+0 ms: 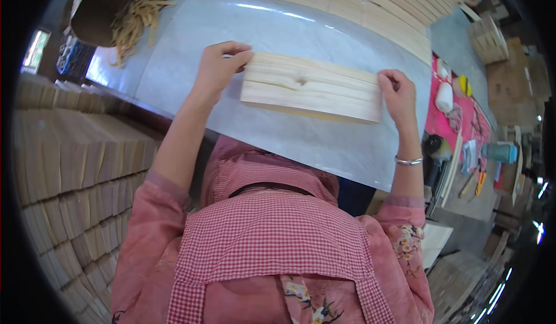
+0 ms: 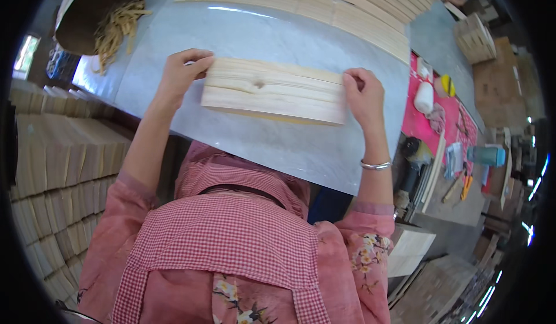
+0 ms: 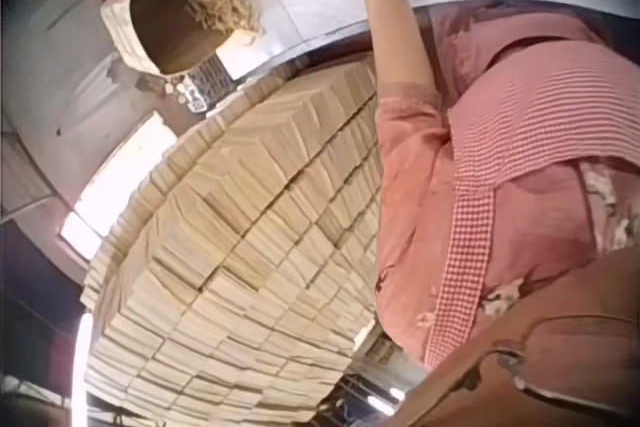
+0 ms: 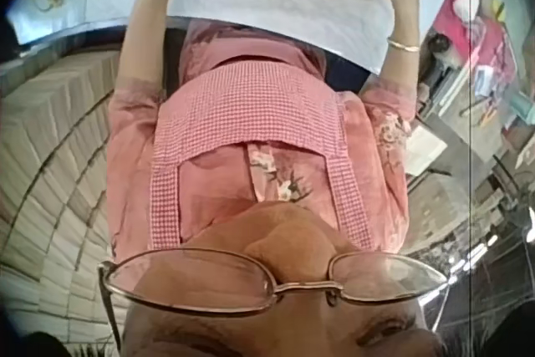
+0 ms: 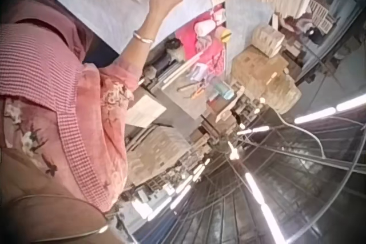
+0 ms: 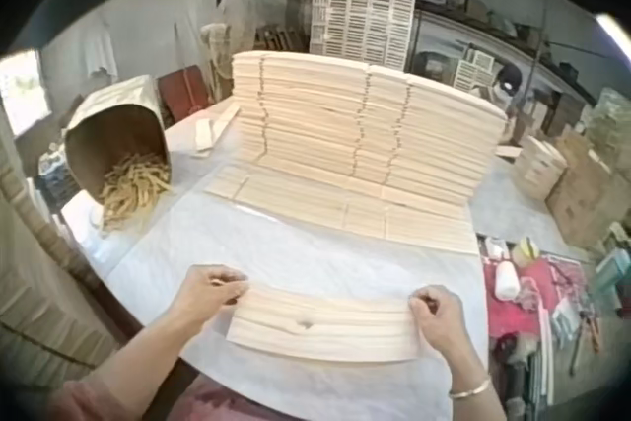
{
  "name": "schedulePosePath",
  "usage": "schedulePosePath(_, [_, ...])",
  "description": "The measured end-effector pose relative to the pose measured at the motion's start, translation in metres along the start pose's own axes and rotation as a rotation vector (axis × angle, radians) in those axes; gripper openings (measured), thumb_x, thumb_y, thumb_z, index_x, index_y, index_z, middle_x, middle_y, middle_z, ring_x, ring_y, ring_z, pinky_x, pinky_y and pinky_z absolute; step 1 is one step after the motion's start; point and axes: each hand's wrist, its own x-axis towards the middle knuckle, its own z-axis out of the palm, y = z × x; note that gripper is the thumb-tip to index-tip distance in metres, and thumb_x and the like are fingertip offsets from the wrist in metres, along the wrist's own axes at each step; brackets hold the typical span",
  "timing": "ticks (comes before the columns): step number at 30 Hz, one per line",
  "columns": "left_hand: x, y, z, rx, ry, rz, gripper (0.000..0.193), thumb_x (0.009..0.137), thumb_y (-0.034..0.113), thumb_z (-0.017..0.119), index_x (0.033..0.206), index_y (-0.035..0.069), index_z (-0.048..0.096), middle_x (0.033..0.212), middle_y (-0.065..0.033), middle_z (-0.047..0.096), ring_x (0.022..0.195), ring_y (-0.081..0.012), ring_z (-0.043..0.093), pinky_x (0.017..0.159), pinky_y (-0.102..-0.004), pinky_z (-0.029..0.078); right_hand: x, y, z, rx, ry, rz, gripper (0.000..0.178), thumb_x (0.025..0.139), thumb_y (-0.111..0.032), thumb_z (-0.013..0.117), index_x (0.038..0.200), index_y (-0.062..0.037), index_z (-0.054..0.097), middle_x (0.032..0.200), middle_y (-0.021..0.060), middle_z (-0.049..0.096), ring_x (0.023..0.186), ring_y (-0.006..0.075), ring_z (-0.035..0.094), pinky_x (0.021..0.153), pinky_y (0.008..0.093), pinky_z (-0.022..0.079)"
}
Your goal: Assemble wooden boxes by gluing and stapling pieces together.
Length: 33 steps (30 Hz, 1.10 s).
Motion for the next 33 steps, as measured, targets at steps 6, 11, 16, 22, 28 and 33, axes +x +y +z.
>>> schedulePosePath(6, [-0.014,-0.001,0.002,0.081,0.082,-0.025,0.024,0.089,0.006,0.071,0.108,-0.009,0.072,0.094,-0.0126,0.071,0.084,-0.0165,0.064,0.08,-0.026,0.055,-0.027,-0.007,-0.006,0.009,0.098,0.068,0.014,0.092,-0.006,0.064,0.102,0.0024,0.07,0.086,0.0063,0.069,0.072,0.012,0.059,0.068,0.0253,0.05])
schedulePosePath(11, [-0.025,-0.004,0.004,0.155,0.094,-0.012,0.024,0.089,0.005,0.069,0.108,-0.009,0.071,0.097,-0.0132,0.071,0.086,-0.0176,0.064,0.083,-0.0272,0.055,-0.039,-0.012,-0.002,-0.067,0.132,0.041,0.014,0.091,-0.005,0.064,0.101,0.0028,0.07,0.086,0.0088,0.067,0.07,0.016,0.059,0.067,0.0277,0.05])
schedulePosePath(16, [-0.027,-0.008,0.005,0.222,0.083,0.035,0.024,0.091,0.005,0.069,0.111,-0.009,0.071,0.107,-0.0139,0.069,0.092,-0.0189,0.064,0.087,-0.0277,0.054,-0.041,-0.013,0.004,-0.142,0.172,-0.044,0.011,0.09,-0.003,0.063,0.097,0.0024,0.069,0.084,0.0094,0.065,0.068,0.0185,0.057,0.065,0.0297,0.049])
schedulePosePath(22, [-0.033,-0.005,0.01,0.062,0.102,0.005,0.022,0.09,0.003,0.067,0.108,-0.01,0.071,0.114,-0.014,0.068,0.097,-0.0193,0.063,0.087,-0.0276,0.053,-0.042,-0.016,0.007,-0.256,0.191,-0.148,0.008,0.089,-0.002,0.062,0.094,0.0007,0.068,0.083,0.0086,0.062,0.065,0.0192,0.055,0.062,0.0311,0.047])
schedulePosePath(28, [-0.033,-0.007,0.007,-0.041,0.094,-0.052,0.022,0.091,0.004,0.066,0.108,-0.009,0.071,0.125,-0.0162,0.064,0.105,-0.0216,0.062,0.091,-0.0316,0.052,-0.043,-0.017,0.012,-0.341,0.2,-0.157,0.007,0.089,-0.002,0.063,0.094,-0.0008,0.068,0.083,0.008,0.062,0.063,0.0194,0.054,0.062,0.0307,0.046])
schedulePosePath(33, [-0.03,0.0,0.011,0.673,0.105,0.273,0.045,0.09,0.018,0.07,0.127,-0.006,0.062,0.144,-0.0178,0.051,0.125,-0.0312,0.052,0.104,-0.0411,0.045,-0.046,-0.012,0.016,-0.295,0.259,-0.09,0.007,0.089,-0.004,0.063,0.094,-0.002,0.068,0.085,0.0073,0.062,0.064,0.0191,0.055,0.062,0.0304,0.046])
